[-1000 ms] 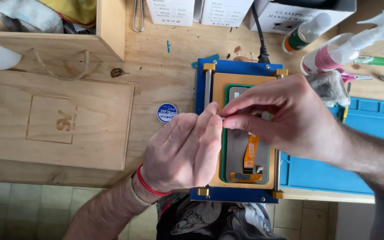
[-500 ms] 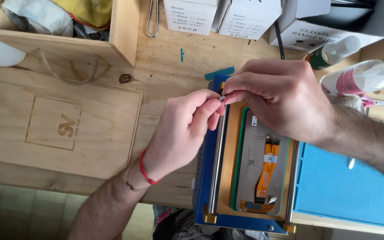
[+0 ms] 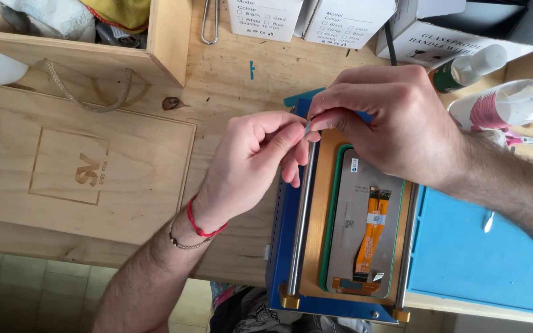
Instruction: A person uses a screen separator machine and a thin wire to separate the glass from an LCD screen, then applies tape to the component.
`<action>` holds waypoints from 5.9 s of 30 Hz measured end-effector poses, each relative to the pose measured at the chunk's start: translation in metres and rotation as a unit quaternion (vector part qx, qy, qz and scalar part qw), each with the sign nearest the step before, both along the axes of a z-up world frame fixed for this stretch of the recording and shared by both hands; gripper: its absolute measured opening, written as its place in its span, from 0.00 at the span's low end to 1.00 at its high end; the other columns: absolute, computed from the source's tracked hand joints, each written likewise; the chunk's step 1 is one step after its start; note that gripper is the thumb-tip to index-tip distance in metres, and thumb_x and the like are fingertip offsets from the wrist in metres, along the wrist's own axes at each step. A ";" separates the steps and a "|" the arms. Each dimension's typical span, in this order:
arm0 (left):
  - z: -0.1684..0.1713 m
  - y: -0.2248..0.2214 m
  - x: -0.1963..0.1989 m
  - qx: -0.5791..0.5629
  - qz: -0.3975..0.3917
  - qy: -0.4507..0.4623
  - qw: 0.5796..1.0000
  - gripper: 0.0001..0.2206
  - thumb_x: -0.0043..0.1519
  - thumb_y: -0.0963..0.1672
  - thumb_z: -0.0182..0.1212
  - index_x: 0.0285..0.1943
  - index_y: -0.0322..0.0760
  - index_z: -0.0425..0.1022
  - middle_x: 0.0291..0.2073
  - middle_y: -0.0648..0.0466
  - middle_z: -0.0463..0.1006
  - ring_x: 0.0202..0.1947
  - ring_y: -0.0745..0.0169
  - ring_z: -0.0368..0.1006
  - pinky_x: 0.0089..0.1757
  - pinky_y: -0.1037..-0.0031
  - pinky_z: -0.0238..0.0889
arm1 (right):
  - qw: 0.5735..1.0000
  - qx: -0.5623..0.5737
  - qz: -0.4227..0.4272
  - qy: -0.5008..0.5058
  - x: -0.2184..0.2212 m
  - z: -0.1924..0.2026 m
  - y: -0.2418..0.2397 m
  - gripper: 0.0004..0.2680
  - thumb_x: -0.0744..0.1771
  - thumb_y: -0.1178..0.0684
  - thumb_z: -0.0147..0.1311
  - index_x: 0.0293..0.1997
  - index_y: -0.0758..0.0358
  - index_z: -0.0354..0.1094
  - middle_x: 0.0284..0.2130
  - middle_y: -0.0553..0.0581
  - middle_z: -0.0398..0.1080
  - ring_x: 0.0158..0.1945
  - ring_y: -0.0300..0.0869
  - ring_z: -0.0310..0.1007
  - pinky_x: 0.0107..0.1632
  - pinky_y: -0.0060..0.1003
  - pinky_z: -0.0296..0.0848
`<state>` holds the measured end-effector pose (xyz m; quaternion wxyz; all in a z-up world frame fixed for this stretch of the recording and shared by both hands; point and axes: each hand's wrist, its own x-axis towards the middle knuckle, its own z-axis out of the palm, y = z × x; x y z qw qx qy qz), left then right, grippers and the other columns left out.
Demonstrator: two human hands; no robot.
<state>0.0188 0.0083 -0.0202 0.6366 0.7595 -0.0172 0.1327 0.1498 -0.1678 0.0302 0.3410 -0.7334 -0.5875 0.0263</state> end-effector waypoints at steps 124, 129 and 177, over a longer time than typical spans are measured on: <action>0.007 0.016 -0.088 -0.121 0.198 -0.090 0.969 0.30 0.57 0.32 0.77 0.39 0.40 0.49 0.47 0.31 0.80 0.43 0.47 0.85 0.45 0.66 0.85 | 0.968 -0.143 0.089 0.184 -0.047 0.051 0.040 0.28 0.66 0.47 0.66 0.70 0.76 0.61 0.61 0.74 0.74 0.61 0.57 0.81 0.58 0.44 0.86; 0.051 -0.025 -0.100 -0.232 0.189 -0.123 0.946 0.29 0.57 0.34 0.76 0.40 0.46 0.50 0.41 0.48 0.72 0.39 0.68 0.74 0.42 0.72 0.81 | 0.918 -0.137 0.050 0.368 -0.100 0.053 0.005 0.11 0.68 0.53 0.62 0.57 0.60 0.75 0.41 0.51 0.86 0.34 0.33 0.83 0.34 0.26 0.82; -0.003 -0.209 -0.150 -0.154 -0.432 0.341 0.821 0.19 0.78 0.40 0.56 0.34 0.45 0.52 0.35 0.50 0.85 0.38 0.63 0.83 0.43 0.72 0.73 | 0.824 -0.373 -0.323 0.278 0.000 -0.053 -0.375 0.12 0.74 0.47 0.53 0.51 0.59 0.85 0.44 0.55 0.88 0.46 0.45 0.86 0.50 0.43 0.80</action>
